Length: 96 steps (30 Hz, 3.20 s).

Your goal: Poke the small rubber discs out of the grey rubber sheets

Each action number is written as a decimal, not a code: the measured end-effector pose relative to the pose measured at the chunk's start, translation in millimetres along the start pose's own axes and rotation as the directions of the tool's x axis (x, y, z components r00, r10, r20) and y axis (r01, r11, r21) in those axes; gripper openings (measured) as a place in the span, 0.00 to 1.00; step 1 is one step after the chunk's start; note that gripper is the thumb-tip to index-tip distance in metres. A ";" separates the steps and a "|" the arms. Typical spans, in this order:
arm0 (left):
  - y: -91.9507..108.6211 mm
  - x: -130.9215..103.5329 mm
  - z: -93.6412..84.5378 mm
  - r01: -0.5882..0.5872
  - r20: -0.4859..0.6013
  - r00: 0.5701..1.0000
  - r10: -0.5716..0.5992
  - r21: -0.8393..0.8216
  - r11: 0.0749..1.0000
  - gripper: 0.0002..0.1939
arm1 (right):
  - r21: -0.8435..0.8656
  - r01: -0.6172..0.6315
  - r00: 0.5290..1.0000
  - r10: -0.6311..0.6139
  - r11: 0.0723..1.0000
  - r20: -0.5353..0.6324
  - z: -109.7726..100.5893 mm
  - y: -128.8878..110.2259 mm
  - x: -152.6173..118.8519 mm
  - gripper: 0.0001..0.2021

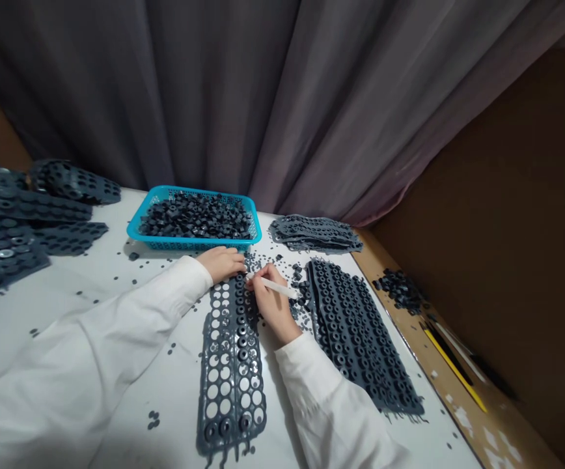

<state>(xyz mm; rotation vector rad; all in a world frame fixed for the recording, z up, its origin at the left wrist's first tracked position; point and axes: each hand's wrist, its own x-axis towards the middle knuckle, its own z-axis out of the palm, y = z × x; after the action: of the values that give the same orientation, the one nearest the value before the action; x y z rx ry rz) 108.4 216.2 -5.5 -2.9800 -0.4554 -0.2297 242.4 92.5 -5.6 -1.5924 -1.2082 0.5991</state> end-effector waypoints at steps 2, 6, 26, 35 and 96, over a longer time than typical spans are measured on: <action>0.0 -0.1 0.9 -0.005 -0.007 1.000 0.005 -0.002 1.000 0.09 | 0.000 -0.010 1.000 0.010 1.000 0.005 -0.4 -0.8 0.1 0.03; 0.5 -0.6 -0.6 -0.026 -0.015 1.000 0.026 -0.002 1.000 0.07 | -0.020 -0.006 1.000 0.006 1.000 0.026 -2.2 -3.8 0.8 0.03; -6.7 -1.8 1.8 0.014 -0.005 1.000 -0.014 -0.073 0.997 0.10 | -0.023 -0.007 0.999 0.008 1.000 0.050 -4.5 -5.5 -0.1 0.03; 0.9 2.5 -8.9 -0.019 -0.017 1.000 0.017 -0.126 0.992 0.07 | -0.052 0.017 0.999 -0.015 0.999 0.046 -4.3 -5.6 0.1 0.03; 136.9 -48.7 -52.1 -0.147 0.241 0.957 0.160 -0.073 0.986 0.09 | 0.041 -0.011 0.993 0.006 0.999 0.119 -51.9 -6.2 -106.0 0.09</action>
<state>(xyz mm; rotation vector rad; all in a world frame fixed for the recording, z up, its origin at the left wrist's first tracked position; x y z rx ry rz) 97.3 65.2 24.7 -3.0905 -0.2407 0.1477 243.1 -25.5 0.5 -1.5457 -1.2696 0.7288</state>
